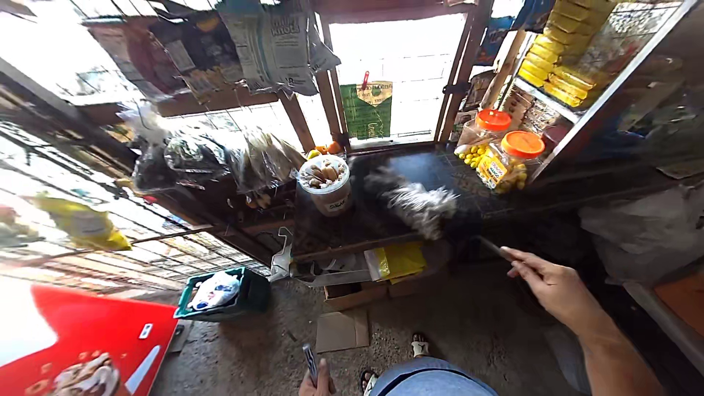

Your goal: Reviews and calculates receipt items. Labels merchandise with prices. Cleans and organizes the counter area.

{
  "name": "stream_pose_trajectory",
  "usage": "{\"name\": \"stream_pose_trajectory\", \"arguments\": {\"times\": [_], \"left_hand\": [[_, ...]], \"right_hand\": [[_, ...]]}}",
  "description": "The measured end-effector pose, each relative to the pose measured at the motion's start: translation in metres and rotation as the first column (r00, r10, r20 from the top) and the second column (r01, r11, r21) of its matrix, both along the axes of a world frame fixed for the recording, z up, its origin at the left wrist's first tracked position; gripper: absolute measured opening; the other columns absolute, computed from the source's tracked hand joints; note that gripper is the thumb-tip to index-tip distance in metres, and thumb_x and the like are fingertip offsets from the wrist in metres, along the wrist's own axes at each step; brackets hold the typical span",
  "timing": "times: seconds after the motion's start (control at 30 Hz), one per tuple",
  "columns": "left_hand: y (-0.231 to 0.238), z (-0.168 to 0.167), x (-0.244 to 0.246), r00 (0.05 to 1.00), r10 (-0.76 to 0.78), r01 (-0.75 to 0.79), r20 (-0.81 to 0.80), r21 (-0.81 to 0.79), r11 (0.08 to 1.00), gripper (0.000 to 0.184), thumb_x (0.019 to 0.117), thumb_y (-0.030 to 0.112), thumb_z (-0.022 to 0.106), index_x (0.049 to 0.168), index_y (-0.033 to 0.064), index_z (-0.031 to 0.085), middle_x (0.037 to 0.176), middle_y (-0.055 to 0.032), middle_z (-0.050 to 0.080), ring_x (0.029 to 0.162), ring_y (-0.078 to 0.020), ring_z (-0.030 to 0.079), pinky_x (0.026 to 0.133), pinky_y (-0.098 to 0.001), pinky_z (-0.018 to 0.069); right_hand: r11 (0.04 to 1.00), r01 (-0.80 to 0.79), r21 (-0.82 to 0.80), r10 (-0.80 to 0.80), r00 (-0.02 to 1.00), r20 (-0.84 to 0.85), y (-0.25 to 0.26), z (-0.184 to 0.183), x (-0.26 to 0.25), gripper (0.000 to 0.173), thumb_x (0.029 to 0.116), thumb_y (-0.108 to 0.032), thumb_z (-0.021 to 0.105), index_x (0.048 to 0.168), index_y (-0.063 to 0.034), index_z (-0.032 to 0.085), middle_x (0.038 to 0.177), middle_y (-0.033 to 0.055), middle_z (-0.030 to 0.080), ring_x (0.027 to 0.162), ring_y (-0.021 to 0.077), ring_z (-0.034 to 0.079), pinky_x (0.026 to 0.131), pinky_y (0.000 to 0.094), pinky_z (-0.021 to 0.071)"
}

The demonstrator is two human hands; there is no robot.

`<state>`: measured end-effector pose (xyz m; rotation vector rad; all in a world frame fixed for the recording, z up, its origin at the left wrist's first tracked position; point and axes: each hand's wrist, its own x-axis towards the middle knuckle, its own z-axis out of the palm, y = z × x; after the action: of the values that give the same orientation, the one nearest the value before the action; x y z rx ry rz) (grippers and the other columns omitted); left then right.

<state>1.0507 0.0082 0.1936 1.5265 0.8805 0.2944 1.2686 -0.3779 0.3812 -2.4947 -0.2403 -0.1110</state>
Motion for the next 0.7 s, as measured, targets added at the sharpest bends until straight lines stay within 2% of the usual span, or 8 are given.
{"name": "stream_pose_trajectory", "arguments": {"times": [0.07,0.17,0.2,0.27,0.33,0.47,0.57,0.7], "left_hand": [[0.012,0.033,0.034,0.991,-0.054,0.01,0.121,0.332,0.943,0.028,0.0984,0.022,0.059,0.081,-0.0006,0.057,0.057,0.0089,0.048,0.049,0.0038,0.048,0.051,-0.0172,0.0451],[0.028,0.098,0.103,0.931,-0.191,-0.07,0.31,0.667,0.742,0.034,0.0955,0.025,0.065,0.074,0.0007,0.058,0.061,0.0055,0.048,0.053,0.0061,0.044,0.051,-0.0121,0.0393],[0.032,0.121,0.125,0.92,-0.249,-0.061,0.303,0.738,0.672,0.031,0.0953,0.026,0.066,0.081,-0.0016,0.063,0.07,-0.0006,0.057,0.061,0.0007,0.053,0.057,-0.0164,0.0456],[0.036,0.159,0.168,0.904,-0.365,0.006,0.222,0.848,0.53,0.034,0.0946,0.026,0.067,0.105,-0.0064,0.07,0.103,-0.02,0.07,0.094,-0.0249,0.068,0.082,-0.0399,0.0559],[0.04,0.184,0.208,0.894,-0.423,0.034,0.15,0.917,0.396,0.039,0.0924,0.021,0.069,0.12,-0.0066,0.068,0.125,-0.0294,0.064,0.112,-0.0423,0.066,0.09,-0.0555,0.0547],[0.05,0.202,0.271,0.911,-0.407,0.181,-0.07,0.953,0.241,0.049,0.0889,0.016,0.077,0.135,0.0035,0.064,0.14,-0.0262,0.056,0.098,-0.0502,0.068,0.072,-0.067,0.0541],[0.052,0.208,0.294,0.907,-0.353,0.303,-0.227,0.936,0.177,0.042,0.0918,0.015,0.076,0.132,0.0069,0.067,0.137,-0.0245,0.06,0.095,-0.0512,0.069,0.072,-0.0698,0.0527],[0.049,0.214,0.304,0.926,-0.302,0.273,-0.228,0.955,0.116,0.023,0.0962,0.01,0.068,0.116,-0.0004,0.072,0.12,-0.0279,0.068,0.095,-0.0523,0.069,0.073,-0.0713,0.0507]], "right_hand": [[0.993,0.11,-0.037,-0.108,0.994,0.032,-0.022,0.0,0.013,0.037,0.1086,-0.011,0.045,0.141,-0.0081,0.063,0.105,0.0187,0.075,0.089,0.0345,0.072,0.084,0.0574,0.0554],[0.963,0.247,-0.107,-0.255,0.964,-0.077,-0.03,-0.012,0.036,0.04,0.1099,-0.013,0.041,0.146,-0.0079,0.057,0.114,0.0244,0.072,0.098,0.0438,0.07,0.09,0.0647,0.0508],[0.962,0.241,-0.126,-0.257,0.956,-0.141,-0.024,-0.016,0.04,0.041,0.1098,-0.014,0.042,0.148,-0.0087,0.056,0.119,0.0245,0.071,0.101,0.0441,0.07,0.092,0.0651,0.0512],[0.975,0.179,-0.132,-0.204,0.958,-0.203,-0.004,-0.026,0.038,0.042,0.1091,-0.014,0.043,0.149,-0.0108,0.055,0.125,0.0215,0.07,0.103,0.0403,0.071,0.093,0.0612,0.0535],[0.99,0.102,-0.1,-0.121,0.97,-0.212,0.009,-0.032,0.029,0.041,0.1088,-0.014,0.044,0.148,-0.0136,0.056,0.119,0.018,0.072,0.098,0.036,0.072,0.09,0.0573,0.0555],[0.996,0.03,0.079,-0.021,0.993,-0.116,-0.014,-0.026,0.021,0.037,0.1075,-0.012,0.047,0.14,-0.0136,0.064,0.106,0.009,0.076,0.085,0.0201,0.072,0.083,0.0408,0.059],[0.989,0.14,0.05,-0.137,0.989,-0.064,-0.04,-0.026,0.026,0.038,0.1078,-0.01,0.046,0.141,-0.0126,0.063,0.104,0.0127,0.075,0.085,0.0259,0.072,0.083,0.0483,0.0578],[0.96,0.28,-0.015,-0.277,0.94,-0.197,-0.052,-0.032,0.041,0.04,0.1105,-0.012,0.041,0.147,-0.0119,0.058,0.104,0.0169,0.074,0.087,0.0311,0.071,0.085,0.0513,0.0551]]}}
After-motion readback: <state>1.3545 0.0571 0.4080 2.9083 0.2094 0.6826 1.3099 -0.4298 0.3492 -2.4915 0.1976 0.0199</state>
